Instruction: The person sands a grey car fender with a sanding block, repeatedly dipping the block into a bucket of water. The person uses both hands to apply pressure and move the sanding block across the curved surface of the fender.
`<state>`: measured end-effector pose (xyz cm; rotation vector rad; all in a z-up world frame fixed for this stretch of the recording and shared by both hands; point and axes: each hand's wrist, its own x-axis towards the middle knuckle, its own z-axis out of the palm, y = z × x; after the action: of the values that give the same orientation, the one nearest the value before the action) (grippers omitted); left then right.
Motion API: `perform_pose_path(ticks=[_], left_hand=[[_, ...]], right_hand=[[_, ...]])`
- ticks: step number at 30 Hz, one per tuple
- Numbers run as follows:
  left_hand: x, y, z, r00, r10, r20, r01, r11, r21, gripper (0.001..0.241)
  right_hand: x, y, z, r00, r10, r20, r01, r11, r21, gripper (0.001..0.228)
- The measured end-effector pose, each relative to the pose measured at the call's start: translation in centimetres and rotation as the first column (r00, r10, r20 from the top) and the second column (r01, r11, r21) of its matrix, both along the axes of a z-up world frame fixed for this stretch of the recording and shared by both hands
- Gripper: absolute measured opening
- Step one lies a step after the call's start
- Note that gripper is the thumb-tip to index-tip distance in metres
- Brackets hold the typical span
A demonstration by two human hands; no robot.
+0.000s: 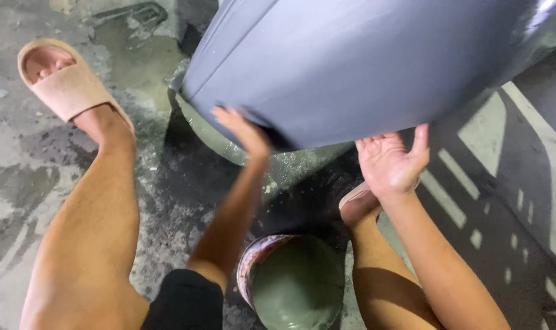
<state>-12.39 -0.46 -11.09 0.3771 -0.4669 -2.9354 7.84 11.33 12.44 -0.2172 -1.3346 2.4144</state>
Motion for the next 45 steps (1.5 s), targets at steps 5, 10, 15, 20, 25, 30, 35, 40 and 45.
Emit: perform_pose_path(ticks=[5, 10, 15, 20, 25, 30, 35, 40, 45], left_hand=[[-3.4, -10.1, 7.3, 0.943, -0.221, 0.25, 0.28, 0.931, -0.236, 0.122], [3.6, -3.0, 8.0, 0.987, 0.04, -0.153, -0.14, 0.679, -0.721, 0.081], [9.6, -5.1, 15.0, 0.834, -0.178, -0.523, -0.376, 0.51, -0.773, 0.076], [4.8, -5.8, 4.2, 0.971, -0.125, -0.202, -0.179, 0.176, -0.968, 0.072], [3.3, -5.8, 7.2, 0.772, -0.129, -0.622, -0.598, 0.186, -0.78, 0.094], [3.0, -3.7, 8.7, 0.639, -0.177, -0.748, -0.752, 0.058, -0.656, 0.101], [3.3, -4.8, 5.5, 0.888, 0.039, -0.459, -0.451, 0.278, -0.848, 0.082], [-3.5, -1.7, -12.2, 0.992, 0.028, 0.124, 0.066, 0.726, -0.685, 0.07], [-0.1, -1.9, 3.0, 0.983, 0.116, -0.141, -0.18, 0.737, -0.651, 0.069]], right_hand=[[0.3, 0.6, -1.3, 1.0, -0.027, -0.014, 0.026, 0.999, -0.031, 0.064], [-0.2, 0.8, -1.3, 0.999, -0.04, 0.003, 0.04, 0.997, -0.069, 0.065], [0.3, -0.9, -0.4, 0.999, 0.015, -0.03, -0.016, 0.999, -0.041, 0.067], [0.1, -0.5, -0.2, 0.999, -0.039, 0.017, 0.04, 0.999, -0.035, 0.064], [0.3, -0.8, -0.1, 1.0, -0.012, -0.007, 0.012, 1.0, -0.023, 0.064], [0.1, -1.7, 0.6, 1.0, -0.022, -0.014, 0.021, 0.997, -0.079, 0.062], [0.5, -2.7, 1.1, 0.999, -0.051, -0.003, 0.051, 0.996, -0.07, 0.06], [0.3, -2.1, 0.8, 1.0, -0.025, -0.013, 0.024, 1.0, -0.017, 0.063], [0.1, -2.0, 0.4, 0.999, -0.024, -0.033, 0.023, 0.999, -0.033, 0.061]])
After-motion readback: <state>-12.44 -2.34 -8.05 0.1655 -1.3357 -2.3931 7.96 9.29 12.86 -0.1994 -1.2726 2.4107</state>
